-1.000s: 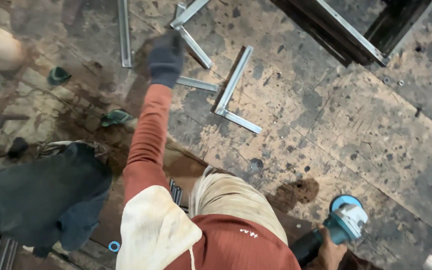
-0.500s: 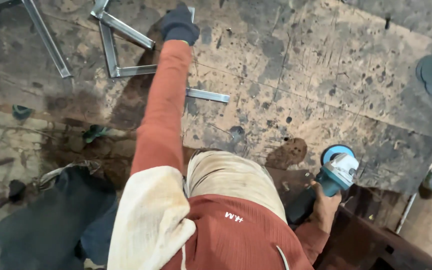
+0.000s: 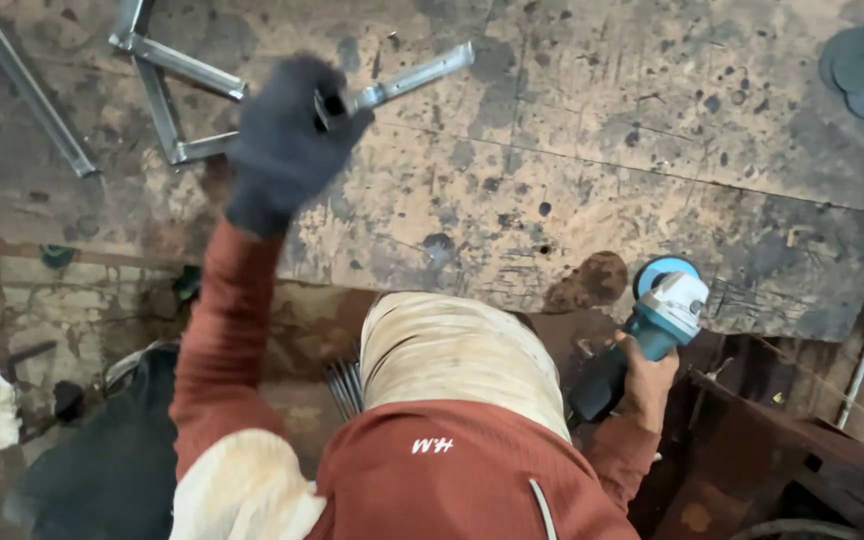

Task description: The recorder uses an angle grinder to sand and refine the joints of metal frame components on a workbench.

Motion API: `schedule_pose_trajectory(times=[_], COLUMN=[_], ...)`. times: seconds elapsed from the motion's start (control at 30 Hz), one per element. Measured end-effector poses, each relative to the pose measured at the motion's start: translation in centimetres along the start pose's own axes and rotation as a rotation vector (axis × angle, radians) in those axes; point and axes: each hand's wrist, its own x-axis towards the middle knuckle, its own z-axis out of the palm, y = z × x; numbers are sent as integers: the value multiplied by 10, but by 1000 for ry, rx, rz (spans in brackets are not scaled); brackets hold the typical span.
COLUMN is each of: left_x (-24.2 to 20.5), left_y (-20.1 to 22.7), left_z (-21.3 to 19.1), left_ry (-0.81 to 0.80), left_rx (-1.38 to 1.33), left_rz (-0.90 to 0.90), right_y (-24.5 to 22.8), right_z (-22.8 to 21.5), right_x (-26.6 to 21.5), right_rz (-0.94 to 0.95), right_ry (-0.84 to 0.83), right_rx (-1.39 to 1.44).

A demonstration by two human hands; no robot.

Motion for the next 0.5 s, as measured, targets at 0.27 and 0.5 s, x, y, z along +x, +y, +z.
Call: schedule_pose_trajectory(times=[0.27, 0.5], left_x=[-57, -74], left_y=[87, 144], left_z=[126, 185], left_ry=[261, -362], left_rx=[-108, 239], left_rz=[38, -14], right_y=[-4, -7], right_z=[-25, -64], right_x=[36, 62], right_rz=[-57, -89], right_ry=[-13, -174], right_rx=[-11, 24])
